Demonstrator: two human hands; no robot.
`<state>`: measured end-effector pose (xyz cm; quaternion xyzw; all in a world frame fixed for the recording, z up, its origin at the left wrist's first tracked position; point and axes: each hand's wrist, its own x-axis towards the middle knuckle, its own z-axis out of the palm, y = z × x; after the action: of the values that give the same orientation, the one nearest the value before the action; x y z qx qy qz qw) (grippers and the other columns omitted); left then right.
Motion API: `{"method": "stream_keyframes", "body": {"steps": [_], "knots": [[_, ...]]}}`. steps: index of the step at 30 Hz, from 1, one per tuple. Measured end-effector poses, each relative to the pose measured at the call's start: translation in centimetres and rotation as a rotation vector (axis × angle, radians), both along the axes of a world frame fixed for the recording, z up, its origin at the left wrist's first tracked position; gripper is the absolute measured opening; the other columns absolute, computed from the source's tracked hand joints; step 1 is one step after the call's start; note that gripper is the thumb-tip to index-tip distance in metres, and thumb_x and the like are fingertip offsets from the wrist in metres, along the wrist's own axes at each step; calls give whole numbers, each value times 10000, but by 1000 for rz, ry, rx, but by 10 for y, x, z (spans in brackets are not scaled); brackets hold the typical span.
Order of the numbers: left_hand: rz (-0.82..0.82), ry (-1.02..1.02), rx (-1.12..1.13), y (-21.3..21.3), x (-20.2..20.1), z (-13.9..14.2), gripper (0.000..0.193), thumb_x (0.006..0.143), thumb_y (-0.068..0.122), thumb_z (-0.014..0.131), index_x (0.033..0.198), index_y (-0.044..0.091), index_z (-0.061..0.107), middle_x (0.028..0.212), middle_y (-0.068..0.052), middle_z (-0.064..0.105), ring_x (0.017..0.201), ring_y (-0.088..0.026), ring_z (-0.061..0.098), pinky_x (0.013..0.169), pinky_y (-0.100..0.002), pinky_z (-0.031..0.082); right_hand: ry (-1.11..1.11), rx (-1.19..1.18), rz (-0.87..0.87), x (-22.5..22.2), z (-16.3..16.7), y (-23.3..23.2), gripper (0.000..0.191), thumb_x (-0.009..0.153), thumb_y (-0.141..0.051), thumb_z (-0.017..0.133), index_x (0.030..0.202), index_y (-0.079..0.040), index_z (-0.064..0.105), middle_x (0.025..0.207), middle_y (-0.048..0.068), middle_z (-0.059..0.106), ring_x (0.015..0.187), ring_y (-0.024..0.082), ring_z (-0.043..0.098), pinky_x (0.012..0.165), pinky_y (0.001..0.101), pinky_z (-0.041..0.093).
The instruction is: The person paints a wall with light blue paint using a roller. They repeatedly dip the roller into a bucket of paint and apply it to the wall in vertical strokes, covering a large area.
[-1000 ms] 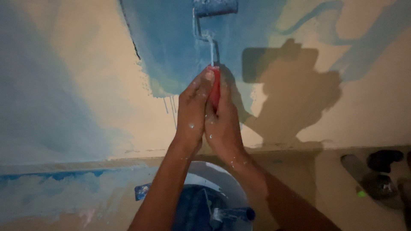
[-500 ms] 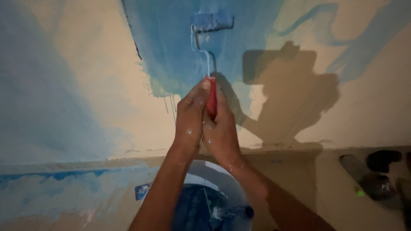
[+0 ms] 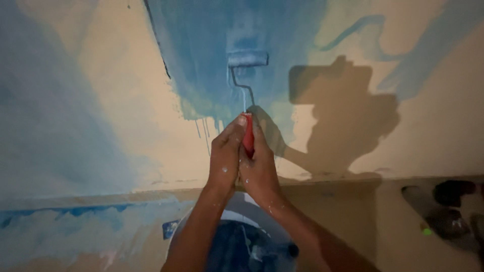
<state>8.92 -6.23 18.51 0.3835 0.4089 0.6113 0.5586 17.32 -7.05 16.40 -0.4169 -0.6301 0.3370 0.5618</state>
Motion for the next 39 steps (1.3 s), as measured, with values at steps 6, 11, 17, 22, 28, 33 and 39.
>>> {"method": "stream_keyframes", "body": {"steps": [6, 11, 17, 22, 28, 33, 39], "knots": [[-11, -27, -7, -12, 4, -11, 534, 968, 377, 565, 1375, 39, 637, 1077, -70, 720, 922, -155, 673, 829, -277, 556, 19, -147, -9, 1, -7, -13, 679, 959, -31, 527, 1599, -149, 334, 1338, 157, 627, 1095, 233, 655, 897, 356, 540], [11, 65, 78, 7, -1, 22, 516, 1007, 399, 558, 1327, 10, 670, 929, -74, 677, 795, -161, 614, 687, -285, 527, 85, -290, -45, 0, 28, 9, 611, 1003, -71, 535, 1590, -183, 407, 1053, 178, 647, 828, 231, 604, 682, 380, 518], [45, 96, 4, -11, 3, 24, 497, 999, 400, 526, 1297, 43, 700, 830, -54, 637, 715, -151, 580, 637, -283, 504, 98, -104, -12, -2, 21, -4, 622, 910, 32, 532, 1519, -90, 501, 1025, 108, 664, 862, 170, 627, 774, 304, 529], [42, 3, 49, -10, 5, 20, 470, 986, 344, 504, 1315, 48, 661, 864, -64, 688, 738, -152, 616, 681, -285, 529, 132, -154, 3, 0, 18, -5, 560, 938, -19, 530, 1495, -82, 509, 1031, 119, 660, 824, 188, 642, 719, 327, 539], [54, 122, 34, 1, 1, 22, 478, 1043, 358, 504, 1240, -35, 691, 843, -103, 641, 719, -188, 595, 673, -331, 521, 128, -65, -3, -1, 28, 7, 534, 932, 4, 528, 1462, -54, 555, 989, 116, 660, 830, 168, 632, 727, 306, 528], [35, -23, -12, -21, 7, 1, 486, 1006, 330, 501, 1295, -13, 687, 933, -86, 681, 798, -170, 622, 739, -312, 535, 114, -67, -2, 0, 0, -15, 563, 942, 12, 535, 1498, -76, 507, 1015, 67, 661, 855, 139, 617, 745, 287, 516], [79, 90, 80, -1, 4, 33, 493, 1011, 350, 532, 1298, -19, 689, 952, -109, 693, 814, -171, 612, 747, -299, 528, 146, -14, 37, 1, 33, 3, 526, 949, 23, 523, 1468, -56, 550, 992, 99, 684, 877, 159, 660, 764, 298, 551]]}}
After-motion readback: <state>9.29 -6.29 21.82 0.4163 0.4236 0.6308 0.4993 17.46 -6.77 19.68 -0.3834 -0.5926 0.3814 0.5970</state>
